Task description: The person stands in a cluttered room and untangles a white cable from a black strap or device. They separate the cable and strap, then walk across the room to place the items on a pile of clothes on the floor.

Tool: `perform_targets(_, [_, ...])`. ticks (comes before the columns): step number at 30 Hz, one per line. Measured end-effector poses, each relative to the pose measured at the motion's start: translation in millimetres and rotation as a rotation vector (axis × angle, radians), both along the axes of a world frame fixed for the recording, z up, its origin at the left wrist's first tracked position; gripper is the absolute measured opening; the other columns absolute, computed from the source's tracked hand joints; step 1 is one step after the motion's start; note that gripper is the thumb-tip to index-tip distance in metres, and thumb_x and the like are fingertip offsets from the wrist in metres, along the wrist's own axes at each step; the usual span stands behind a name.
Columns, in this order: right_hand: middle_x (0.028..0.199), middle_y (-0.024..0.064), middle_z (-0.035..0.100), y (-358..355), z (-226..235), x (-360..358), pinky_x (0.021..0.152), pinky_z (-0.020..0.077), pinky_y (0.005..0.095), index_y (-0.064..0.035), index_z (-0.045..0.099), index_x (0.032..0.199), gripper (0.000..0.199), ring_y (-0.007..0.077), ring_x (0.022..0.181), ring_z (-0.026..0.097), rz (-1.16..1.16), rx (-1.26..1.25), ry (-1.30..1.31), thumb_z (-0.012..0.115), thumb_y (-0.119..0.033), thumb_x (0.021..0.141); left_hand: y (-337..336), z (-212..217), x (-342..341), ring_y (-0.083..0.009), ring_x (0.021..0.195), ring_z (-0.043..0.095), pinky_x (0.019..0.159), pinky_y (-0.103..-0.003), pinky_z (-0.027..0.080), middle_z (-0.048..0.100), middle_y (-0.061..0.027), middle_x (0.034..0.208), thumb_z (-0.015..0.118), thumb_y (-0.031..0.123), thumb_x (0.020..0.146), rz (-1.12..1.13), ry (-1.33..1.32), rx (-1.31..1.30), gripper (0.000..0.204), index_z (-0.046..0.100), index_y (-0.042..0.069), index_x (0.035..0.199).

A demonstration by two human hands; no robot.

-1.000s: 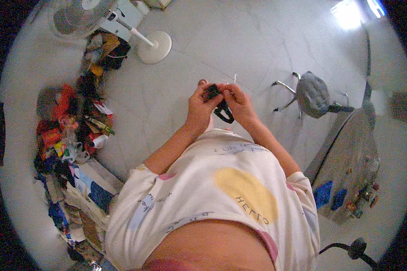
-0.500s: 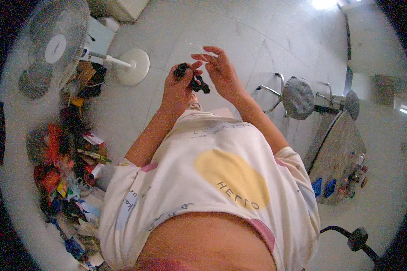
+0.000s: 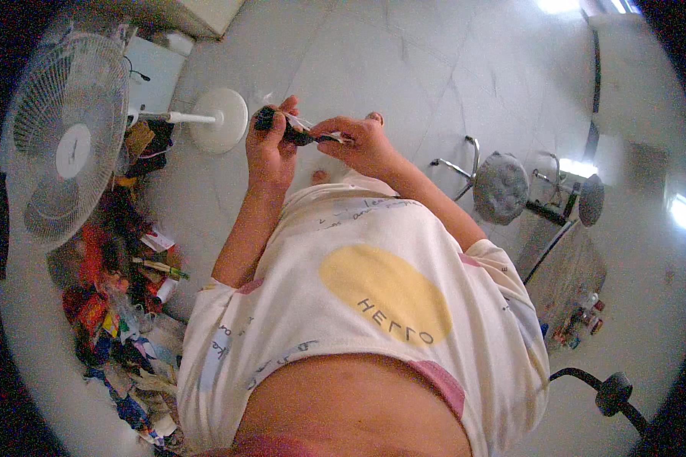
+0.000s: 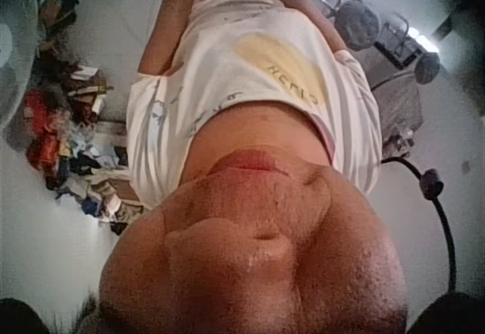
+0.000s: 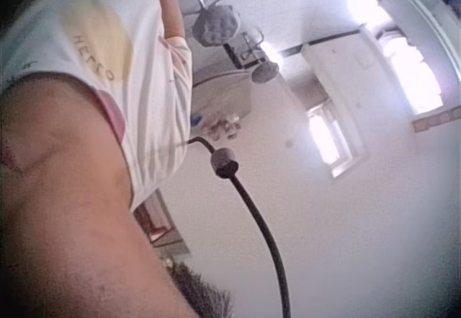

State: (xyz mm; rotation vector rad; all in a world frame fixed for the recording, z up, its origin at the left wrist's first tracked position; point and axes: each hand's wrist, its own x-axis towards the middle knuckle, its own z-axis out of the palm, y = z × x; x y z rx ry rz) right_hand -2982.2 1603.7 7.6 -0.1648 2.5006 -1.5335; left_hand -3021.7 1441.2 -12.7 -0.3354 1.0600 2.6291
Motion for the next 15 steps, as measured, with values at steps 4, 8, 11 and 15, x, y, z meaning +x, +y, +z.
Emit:
perform_targets(4, [0.084,0.0038,0.06,49,-15,-35,0.071,0.0457,0.0226,-0.0012,0.061,0.09,0.01,0.0089,0.08,0.055,-0.093,-0.306,-0.112,0.055,0.0,0.082,33,4,-46,-0.0205,0.084,0.054,0.066,-0.028,0.046,0.057,-0.0145,0.1,0.055,0.0,0.082,0.091,-0.002,-0.021,0.019,0.045,0.007,0.096])
perform_targets(8, [0.081,0.0044,0.062,104,-28,-66,0.069,0.0467,0.0235,-0.0005,0.06,0.094,0.013,0.0106,0.075,0.057,-0.137,-0.428,-0.126,0.054,-0.001,0.083,70,5,-87,-0.0206,0.084,0.055,0.066,-0.029,0.046,0.057,-0.0146,0.1,0.056,0.001,0.081,0.113,0.098,-0.023,0.02,0.045,0.006,0.097])
perform_targets(11, [0.08,0.005,0.063,148,-21,-93,0.068,0.0471,0.0239,-0.0003,0.06,0.097,0.016,0.0113,0.074,0.058,-0.133,-0.361,-0.132,0.052,-0.001,0.084,98,8,-118,-0.02,0.083,0.055,0.067,-0.03,0.047,0.057,-0.0132,0.1,0.059,0.005,0.08,0.149,0.169,-0.053,0.024,0.046,0.006,0.1])
perform_targets(15, [0.077,0.0054,0.062,196,-20,-116,0.069,0.0469,0.0242,0.0003,0.059,0.098,0.017,0.0106,0.074,0.058,-0.097,-0.101,-0.085,0.05,-0.001,0.084,125,16,-151,-0.0193,0.08,0.054,0.066,-0.029,0.046,0.058,-0.0126,0.099,0.059,0.002,0.08,0.182,0.137,-0.064,0.029,0.043,0.005,0.105])
